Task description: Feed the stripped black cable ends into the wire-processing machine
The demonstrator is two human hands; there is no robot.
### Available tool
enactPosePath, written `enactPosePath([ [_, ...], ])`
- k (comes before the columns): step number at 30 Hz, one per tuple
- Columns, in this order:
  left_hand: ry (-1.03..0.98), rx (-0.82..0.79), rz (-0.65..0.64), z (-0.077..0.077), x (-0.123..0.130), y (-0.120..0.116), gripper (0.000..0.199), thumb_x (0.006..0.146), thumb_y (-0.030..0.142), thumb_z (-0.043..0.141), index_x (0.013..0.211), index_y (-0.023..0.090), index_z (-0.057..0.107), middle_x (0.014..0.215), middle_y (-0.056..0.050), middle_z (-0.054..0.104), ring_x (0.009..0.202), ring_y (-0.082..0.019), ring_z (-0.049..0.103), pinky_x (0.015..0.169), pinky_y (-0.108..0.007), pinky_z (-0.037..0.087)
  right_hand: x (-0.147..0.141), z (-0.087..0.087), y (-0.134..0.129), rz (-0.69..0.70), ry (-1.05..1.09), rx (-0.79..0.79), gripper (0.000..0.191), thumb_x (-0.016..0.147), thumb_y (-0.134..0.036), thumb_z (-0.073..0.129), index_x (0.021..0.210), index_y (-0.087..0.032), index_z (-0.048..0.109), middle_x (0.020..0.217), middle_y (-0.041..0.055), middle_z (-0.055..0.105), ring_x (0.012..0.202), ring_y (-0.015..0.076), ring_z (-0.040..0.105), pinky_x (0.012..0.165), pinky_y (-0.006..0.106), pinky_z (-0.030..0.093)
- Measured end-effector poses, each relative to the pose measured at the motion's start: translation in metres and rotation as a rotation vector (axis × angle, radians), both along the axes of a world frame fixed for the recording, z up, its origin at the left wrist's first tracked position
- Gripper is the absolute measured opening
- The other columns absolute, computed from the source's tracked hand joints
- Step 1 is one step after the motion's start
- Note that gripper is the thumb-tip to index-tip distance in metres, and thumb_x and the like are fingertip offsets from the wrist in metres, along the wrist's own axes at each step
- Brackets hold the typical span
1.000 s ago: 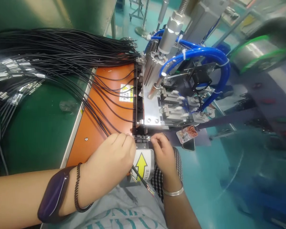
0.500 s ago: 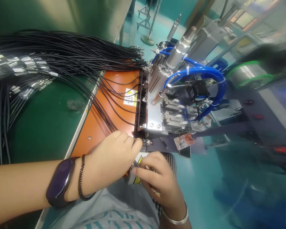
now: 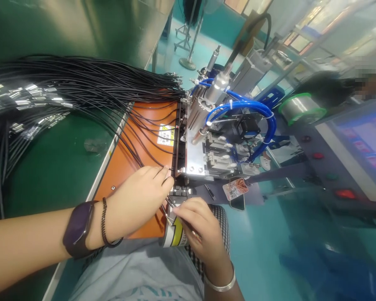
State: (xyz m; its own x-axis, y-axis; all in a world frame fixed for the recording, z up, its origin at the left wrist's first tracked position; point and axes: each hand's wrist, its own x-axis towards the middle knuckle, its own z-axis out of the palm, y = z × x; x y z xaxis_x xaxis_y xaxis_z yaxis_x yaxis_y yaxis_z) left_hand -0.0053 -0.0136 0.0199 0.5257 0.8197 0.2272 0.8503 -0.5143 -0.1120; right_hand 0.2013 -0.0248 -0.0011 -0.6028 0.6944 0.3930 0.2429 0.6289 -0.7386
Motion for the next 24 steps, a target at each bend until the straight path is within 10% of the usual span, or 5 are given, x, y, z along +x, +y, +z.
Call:
enactPosePath([
  [9,-0.089,0.204,-0.126,0.017,-0.005,-0.006,0.036,0.081,-0.001,0.036,0.098,0.003,0.068,0.105,-0.022,0.072,0.095,-0.028,0.07,0.078,-0.039,0.06,0.002,-0.006,0.005,-0.193,0.12,-0.076,0.028,0.091,-0.009,0.058,0.11,-0.026,0.069,0.096,0.0057,0.07,0.092,0.0206,0.063,0.081,0.038,0.054],
  [18,-0.304,0.044,-0.292,0.01,-0.001,-0.003,0.019,0.089,0.017,0.045,0.09,0.014,0.064,0.104,-0.014,0.07,0.098,-0.025,0.065,0.088,-0.041,0.055,-0.002,0.0,0.013,-0.141,0.085,-0.17,0.023,0.094,-0.019,0.057,0.113,-0.026,0.069,0.105,0.0063,0.071,0.097,0.0202,0.064,0.087,0.037,0.053],
  [24,-0.279,-0.238,-0.154,-0.001,0.002,0.005,0.016,0.094,0.025,0.045,0.087,0.019,0.059,0.071,-0.001,0.062,0.066,-0.018,0.059,0.059,-0.03,0.044,-0.01,-0.001,0.01,-0.274,0.22,-0.28,0.019,0.089,-0.02,0.063,0.105,-0.026,0.071,0.096,0.0041,0.073,0.088,0.0195,0.067,0.081,0.035,0.054],
])
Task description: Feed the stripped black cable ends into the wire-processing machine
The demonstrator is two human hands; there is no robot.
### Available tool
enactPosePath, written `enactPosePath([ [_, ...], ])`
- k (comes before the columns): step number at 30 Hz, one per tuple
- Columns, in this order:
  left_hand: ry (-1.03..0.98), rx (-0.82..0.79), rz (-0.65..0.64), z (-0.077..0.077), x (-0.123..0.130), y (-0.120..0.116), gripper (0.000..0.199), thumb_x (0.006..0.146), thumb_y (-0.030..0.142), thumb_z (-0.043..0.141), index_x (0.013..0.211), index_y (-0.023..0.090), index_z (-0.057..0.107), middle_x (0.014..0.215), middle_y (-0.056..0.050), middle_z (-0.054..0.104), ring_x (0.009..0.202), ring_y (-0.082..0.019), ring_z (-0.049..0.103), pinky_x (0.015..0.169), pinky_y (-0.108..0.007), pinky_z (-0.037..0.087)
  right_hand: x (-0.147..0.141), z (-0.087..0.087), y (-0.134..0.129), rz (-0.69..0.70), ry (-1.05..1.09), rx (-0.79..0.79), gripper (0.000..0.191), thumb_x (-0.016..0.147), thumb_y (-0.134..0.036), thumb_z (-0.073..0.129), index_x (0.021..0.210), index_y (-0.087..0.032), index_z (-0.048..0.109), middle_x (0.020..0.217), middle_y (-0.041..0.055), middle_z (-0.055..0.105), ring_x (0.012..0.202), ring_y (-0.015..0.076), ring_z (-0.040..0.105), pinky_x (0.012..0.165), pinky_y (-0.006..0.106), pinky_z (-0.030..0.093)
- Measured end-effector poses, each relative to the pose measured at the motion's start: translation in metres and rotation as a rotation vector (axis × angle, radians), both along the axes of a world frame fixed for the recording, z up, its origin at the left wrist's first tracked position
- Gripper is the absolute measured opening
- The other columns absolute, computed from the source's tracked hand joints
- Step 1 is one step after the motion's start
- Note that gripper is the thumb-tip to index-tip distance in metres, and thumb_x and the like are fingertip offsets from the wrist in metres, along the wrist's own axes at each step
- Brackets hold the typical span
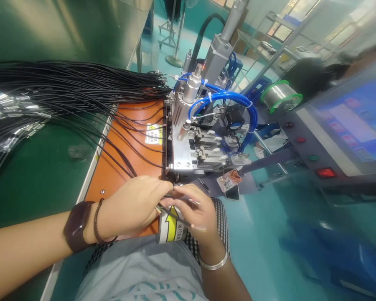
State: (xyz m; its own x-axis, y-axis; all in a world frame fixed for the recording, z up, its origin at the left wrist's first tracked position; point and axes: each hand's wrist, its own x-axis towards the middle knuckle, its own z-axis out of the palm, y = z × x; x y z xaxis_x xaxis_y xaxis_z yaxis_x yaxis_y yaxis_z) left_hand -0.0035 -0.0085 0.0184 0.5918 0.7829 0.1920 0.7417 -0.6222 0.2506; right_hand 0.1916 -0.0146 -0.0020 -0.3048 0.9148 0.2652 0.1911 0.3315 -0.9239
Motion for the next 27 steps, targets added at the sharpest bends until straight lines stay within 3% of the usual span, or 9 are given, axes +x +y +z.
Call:
enactPosePath([
  [4,0.062,0.071,-0.075,0.001,-0.006,0.008,0.017,0.089,0.019,0.049,0.1,0.023,0.062,0.069,0.001,0.061,0.063,-0.018,0.058,0.055,-0.03,0.039,-0.002,-0.008,-0.006,-0.243,0.123,-0.055,0.003,0.085,-0.022,0.069,0.087,-0.023,0.069,0.084,0.0022,0.069,0.079,0.0183,0.067,0.072,0.031,0.056],
  [8,0.002,0.11,-0.058,-0.001,-0.009,0.007,0.034,0.082,0.007,0.047,0.109,0.021,0.061,0.082,-0.002,0.065,0.074,-0.017,0.061,0.063,-0.029,0.044,-0.006,-0.013,-0.01,-0.271,0.094,-0.094,0.006,0.088,-0.024,0.066,0.092,-0.022,0.07,0.089,0.0045,0.071,0.084,0.0199,0.069,0.076,0.034,0.057],
  [12,-0.012,0.102,-0.041,-0.006,-0.009,0.003,0.021,0.083,0.008,0.048,0.095,0.019,0.062,0.08,-0.002,0.063,0.073,-0.018,0.059,0.062,-0.031,0.044,-0.009,-0.015,-0.012,-0.404,-0.022,0.126,0.007,0.089,-0.022,0.065,0.093,-0.024,0.071,0.095,0.006,0.069,0.095,0.0224,0.065,0.084,0.04,0.054],
  [15,-0.021,0.126,-0.006,-0.007,-0.009,0.001,0.015,0.087,0.014,0.048,0.088,0.019,0.061,0.075,-0.001,0.061,0.069,-0.019,0.057,0.06,-0.032,0.042,-0.009,-0.014,-0.014,-0.489,-0.087,0.274,0.016,0.089,-0.016,0.065,0.099,-0.026,0.071,0.094,0.0051,0.066,0.092,0.0216,0.062,0.081,0.041,0.051],
  [18,-0.026,0.144,0.04,-0.005,-0.008,0.001,0.016,0.09,0.018,0.046,0.081,0.019,0.059,0.071,-0.001,0.058,0.065,-0.018,0.056,0.058,-0.032,0.04,-0.009,-0.011,-0.017,-0.418,-0.178,0.355,0.019,0.088,-0.012,0.065,0.097,-0.028,0.072,0.086,0.003,0.067,0.086,0.0209,0.059,0.079,0.04,0.049],
  [21,-0.021,0.177,0.052,-0.004,-0.006,0.001,0.018,0.092,0.02,0.045,0.08,0.018,0.059,0.069,-0.001,0.056,0.063,-0.018,0.054,0.057,-0.032,0.038,-0.008,-0.009,-0.017,-0.31,-0.252,0.283,0.013,0.088,-0.015,0.066,0.092,-0.025,0.073,0.086,0.0031,0.069,0.087,0.0213,0.058,0.081,0.04,0.048],
  [24,-0.022,0.222,0.032,-0.003,-0.005,0.002,0.02,0.092,0.019,0.044,0.079,0.018,0.059,0.069,-0.001,0.056,0.063,-0.017,0.053,0.057,-0.032,0.038,-0.007,-0.008,-0.014,-0.401,-0.192,0.122,0.009,0.09,-0.02,0.064,0.095,-0.022,0.071,0.093,0.0046,0.068,0.09,0.0205,0.06,0.081,0.037,0.049],
  [27,-0.009,0.226,0.021,-0.004,-0.005,0.0,0.017,0.091,0.016,0.046,0.08,0.018,0.059,0.071,-0.001,0.056,0.065,-0.018,0.053,0.058,-0.032,0.039,-0.006,-0.006,-0.012,-0.448,-0.139,0.067,0.008,0.092,-0.023,0.062,0.095,-0.021,0.069,0.095,0.0045,0.067,0.091,0.02,0.061,0.082,0.036,0.049],
])
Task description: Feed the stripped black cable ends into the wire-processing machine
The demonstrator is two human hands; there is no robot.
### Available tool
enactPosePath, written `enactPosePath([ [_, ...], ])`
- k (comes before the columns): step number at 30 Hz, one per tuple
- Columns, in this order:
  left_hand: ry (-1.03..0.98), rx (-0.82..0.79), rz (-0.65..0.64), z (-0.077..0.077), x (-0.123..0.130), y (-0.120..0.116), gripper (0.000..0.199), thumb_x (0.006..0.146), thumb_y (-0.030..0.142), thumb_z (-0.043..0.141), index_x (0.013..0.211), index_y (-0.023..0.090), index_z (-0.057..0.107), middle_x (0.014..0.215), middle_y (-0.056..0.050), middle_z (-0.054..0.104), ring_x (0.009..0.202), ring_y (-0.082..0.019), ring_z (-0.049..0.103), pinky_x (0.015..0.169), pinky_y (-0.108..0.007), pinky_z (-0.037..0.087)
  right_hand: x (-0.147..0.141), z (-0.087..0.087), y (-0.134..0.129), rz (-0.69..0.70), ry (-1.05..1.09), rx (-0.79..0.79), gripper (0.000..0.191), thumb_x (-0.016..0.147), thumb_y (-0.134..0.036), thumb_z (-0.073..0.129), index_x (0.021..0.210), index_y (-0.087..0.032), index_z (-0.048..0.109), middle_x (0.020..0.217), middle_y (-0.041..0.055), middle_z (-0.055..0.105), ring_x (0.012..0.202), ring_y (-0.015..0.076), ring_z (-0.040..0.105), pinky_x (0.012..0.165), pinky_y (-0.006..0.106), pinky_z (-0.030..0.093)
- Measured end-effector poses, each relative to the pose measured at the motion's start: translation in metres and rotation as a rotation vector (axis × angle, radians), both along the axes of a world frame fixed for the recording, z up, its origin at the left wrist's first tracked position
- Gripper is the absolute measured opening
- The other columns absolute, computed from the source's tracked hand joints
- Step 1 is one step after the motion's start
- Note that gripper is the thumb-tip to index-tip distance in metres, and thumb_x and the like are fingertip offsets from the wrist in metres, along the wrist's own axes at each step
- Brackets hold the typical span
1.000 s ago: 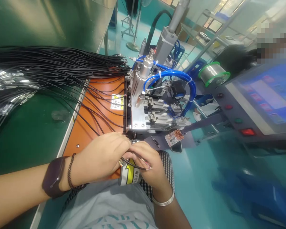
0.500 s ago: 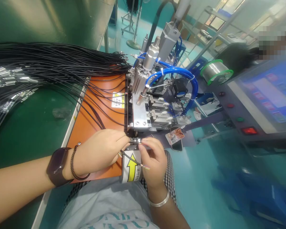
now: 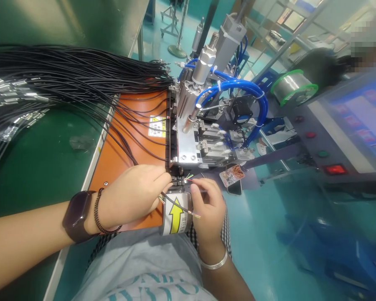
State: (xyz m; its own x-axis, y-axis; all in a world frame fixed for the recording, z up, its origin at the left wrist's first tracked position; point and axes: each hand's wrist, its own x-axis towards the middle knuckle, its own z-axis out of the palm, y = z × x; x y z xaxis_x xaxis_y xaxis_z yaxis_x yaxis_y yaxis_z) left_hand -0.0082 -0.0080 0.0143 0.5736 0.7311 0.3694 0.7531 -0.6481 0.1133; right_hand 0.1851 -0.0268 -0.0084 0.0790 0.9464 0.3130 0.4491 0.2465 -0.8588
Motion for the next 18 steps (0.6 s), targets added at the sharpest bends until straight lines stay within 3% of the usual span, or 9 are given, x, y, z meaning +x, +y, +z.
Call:
enactPosePath([
  [6,0.031,-0.041,-0.023,-0.004,-0.0022,-0.0036,0.008,0.084,0.013,0.052,0.087,0.018,0.059,0.076,-0.001,0.056,0.069,-0.02,0.054,0.06,-0.035,0.041,-0.0012,0.0013,-0.0002,0.003,-0.003,0.017,0.011,0.092,-0.021,0.059,0.083,-0.021,0.066,0.084,0.0008,0.066,0.083,0.0176,0.061,0.076,0.032,0.048],
  [15,0.054,-0.028,-0.027,-0.0034,-0.0023,-0.0055,0.011,0.078,0.011,0.057,0.083,0.02,0.055,0.075,0.0,0.053,0.068,-0.02,0.05,0.059,-0.036,0.04,-0.0018,-0.0009,0.0,-0.042,0.029,-0.016,0.007,0.092,-0.023,0.061,0.087,-0.021,0.066,0.087,0.0011,0.067,0.084,0.0178,0.062,0.078,0.032,0.048],
  [18,0.044,-0.05,-0.026,-0.0018,-0.0021,-0.0045,0.012,0.077,0.01,0.057,0.082,0.02,0.054,0.075,0.0,0.053,0.068,-0.02,0.05,0.059,-0.035,0.039,-0.0043,-0.0003,-0.0017,0.054,-0.002,0.015,0.011,0.091,-0.018,0.06,0.082,-0.021,0.065,0.082,0.0007,0.066,0.082,0.0176,0.06,0.077,0.032,0.047],
])
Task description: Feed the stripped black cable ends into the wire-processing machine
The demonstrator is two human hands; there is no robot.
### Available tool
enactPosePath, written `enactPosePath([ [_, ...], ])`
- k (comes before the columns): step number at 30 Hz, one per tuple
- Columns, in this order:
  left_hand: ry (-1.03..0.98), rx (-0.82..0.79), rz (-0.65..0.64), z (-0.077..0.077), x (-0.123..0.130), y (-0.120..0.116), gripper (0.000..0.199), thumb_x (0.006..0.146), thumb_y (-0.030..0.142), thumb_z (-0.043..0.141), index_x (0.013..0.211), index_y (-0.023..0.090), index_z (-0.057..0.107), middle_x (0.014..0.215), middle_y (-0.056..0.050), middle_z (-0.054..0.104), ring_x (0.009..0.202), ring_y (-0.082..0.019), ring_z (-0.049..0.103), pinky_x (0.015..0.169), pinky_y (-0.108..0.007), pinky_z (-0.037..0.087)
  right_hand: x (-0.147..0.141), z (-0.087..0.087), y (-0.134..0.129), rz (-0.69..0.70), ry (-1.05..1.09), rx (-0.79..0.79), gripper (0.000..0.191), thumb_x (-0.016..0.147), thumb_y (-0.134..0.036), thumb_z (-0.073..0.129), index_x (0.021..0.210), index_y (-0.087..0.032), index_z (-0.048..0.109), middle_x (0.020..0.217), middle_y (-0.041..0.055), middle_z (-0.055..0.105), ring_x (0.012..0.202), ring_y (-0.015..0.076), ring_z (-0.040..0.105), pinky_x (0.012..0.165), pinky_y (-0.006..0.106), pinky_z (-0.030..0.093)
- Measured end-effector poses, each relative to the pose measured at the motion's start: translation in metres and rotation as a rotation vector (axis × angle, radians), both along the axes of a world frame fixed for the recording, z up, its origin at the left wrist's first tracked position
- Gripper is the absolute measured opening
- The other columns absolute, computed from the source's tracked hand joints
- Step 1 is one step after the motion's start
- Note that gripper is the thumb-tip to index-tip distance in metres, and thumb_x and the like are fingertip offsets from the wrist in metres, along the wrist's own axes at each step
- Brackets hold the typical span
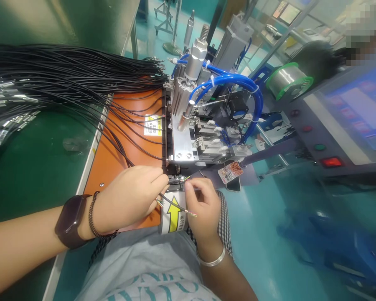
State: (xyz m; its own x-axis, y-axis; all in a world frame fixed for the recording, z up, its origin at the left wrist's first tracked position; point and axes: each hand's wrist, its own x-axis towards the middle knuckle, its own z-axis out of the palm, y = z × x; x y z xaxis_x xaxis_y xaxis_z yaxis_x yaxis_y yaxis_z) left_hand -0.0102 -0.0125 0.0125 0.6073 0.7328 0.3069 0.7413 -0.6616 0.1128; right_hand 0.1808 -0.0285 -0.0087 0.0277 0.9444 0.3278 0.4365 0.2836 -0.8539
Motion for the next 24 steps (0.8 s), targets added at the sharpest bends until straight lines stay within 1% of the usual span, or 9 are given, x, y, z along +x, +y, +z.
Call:
enactPosePath([
  [2,-0.004,-0.01,0.001,0.001,0.0,0.001,0.013,0.077,0.009,0.056,0.082,0.02,0.053,0.075,0.0,0.053,0.068,-0.02,0.05,0.059,-0.035,0.039,-0.001,-0.001,-0.001,0.044,-0.002,0.018,0.013,0.09,-0.016,0.059,0.078,-0.021,0.063,0.079,0.0001,0.065,0.08,0.0173,0.058,0.076,0.032,0.046],
  [5,-0.001,-0.015,0.005,0.002,0.001,0.001,0.013,0.077,0.01,0.056,0.08,0.021,0.052,0.074,0.0,0.052,0.067,-0.02,0.049,0.058,-0.035,0.038,-0.001,-0.002,-0.001,-0.031,0.059,-0.016,0.005,0.089,-0.019,0.062,0.087,-0.021,0.065,0.085,0.0007,0.065,0.082,0.0174,0.06,0.077,0.032,0.047],
  [7,0.006,-0.021,0.007,0.003,0.0,0.0,0.013,0.077,0.01,0.057,0.079,0.022,0.05,0.074,0.0,0.052,0.067,-0.02,0.049,0.058,-0.035,0.037,0.0,-0.003,0.0,-0.078,0.08,-0.037,0.004,0.09,-0.022,0.063,0.092,-0.022,0.066,0.09,0.0015,0.067,0.086,0.0178,0.061,0.079,0.032,0.048],
  [10,0.011,-0.031,0.012,0.002,-0.001,-0.001,0.014,0.077,0.011,0.057,0.077,0.022,0.049,0.074,0.0,0.051,0.067,-0.02,0.049,0.058,-0.035,0.037,0.001,-0.002,0.001,-0.075,0.059,-0.032,0.008,0.092,-0.022,0.06,0.086,-0.021,0.065,0.085,0.0009,0.066,0.083,0.0173,0.061,0.078,0.032,0.048],
  [14,0.019,-0.023,0.012,0.002,-0.002,0.0,0.014,0.076,0.01,0.057,0.077,0.021,0.05,0.073,0.0,0.05,0.067,-0.02,0.048,0.058,-0.035,0.036,-0.002,0.001,0.0,0.013,0.003,0.005,0.016,0.091,-0.017,0.059,0.076,-0.02,0.062,0.076,0.0,0.063,0.076,0.0167,0.057,0.073,0.031,0.045],
  [16,0.041,0.009,-0.002,0.003,-0.001,0.0,0.014,0.075,0.008,0.056,0.077,0.021,0.051,0.072,0.0,0.05,0.066,-0.02,0.047,0.057,-0.035,0.035,-0.003,0.003,0.001,0.04,-0.019,0.038,0.015,0.091,-0.015,0.057,0.079,-0.02,0.064,0.078,0.0008,0.065,0.078,0.017,0.058,0.075,0.031,0.046],
  [18,0.069,0.067,-0.034,0.005,0.0,0.001,0.014,0.076,0.006,0.053,0.075,0.02,0.051,0.071,-0.001,0.049,0.064,-0.02,0.045,0.056,-0.035,0.034,-0.003,0.006,0.004,0.057,-0.06,0.083,0.015,0.093,-0.014,0.055,0.087,-0.021,0.067,0.084,0.0021,0.07,0.083,0.0177,0.06,0.08,0.032,0.046],
  [21,0.1,0.146,-0.078,0.008,0.002,0.001,0.016,0.077,0.004,0.05,0.073,0.02,0.052,0.069,-0.002,0.048,0.063,-0.02,0.042,0.056,-0.034,0.032,0.0,0.013,0.009,0.134,-0.218,0.154,0.017,0.094,-0.014,0.052,0.091,-0.02,0.068,0.086,0.0033,0.072,0.085,0.0187,0.06,0.083,0.034,0.046],
  [24,0.123,0.174,-0.091,0.008,0.002,0.002,0.017,0.076,0.004,0.052,0.071,0.02,0.052,0.068,-0.002,0.049,0.062,-0.02,0.042,0.057,-0.034,0.032,0.005,0.019,0.015,0.261,-0.429,0.119,0.02,0.092,-0.015,0.053,0.077,-0.019,0.067,0.074,0.0039,0.068,0.079,0.0207,0.057,0.076,0.035,0.044],
])
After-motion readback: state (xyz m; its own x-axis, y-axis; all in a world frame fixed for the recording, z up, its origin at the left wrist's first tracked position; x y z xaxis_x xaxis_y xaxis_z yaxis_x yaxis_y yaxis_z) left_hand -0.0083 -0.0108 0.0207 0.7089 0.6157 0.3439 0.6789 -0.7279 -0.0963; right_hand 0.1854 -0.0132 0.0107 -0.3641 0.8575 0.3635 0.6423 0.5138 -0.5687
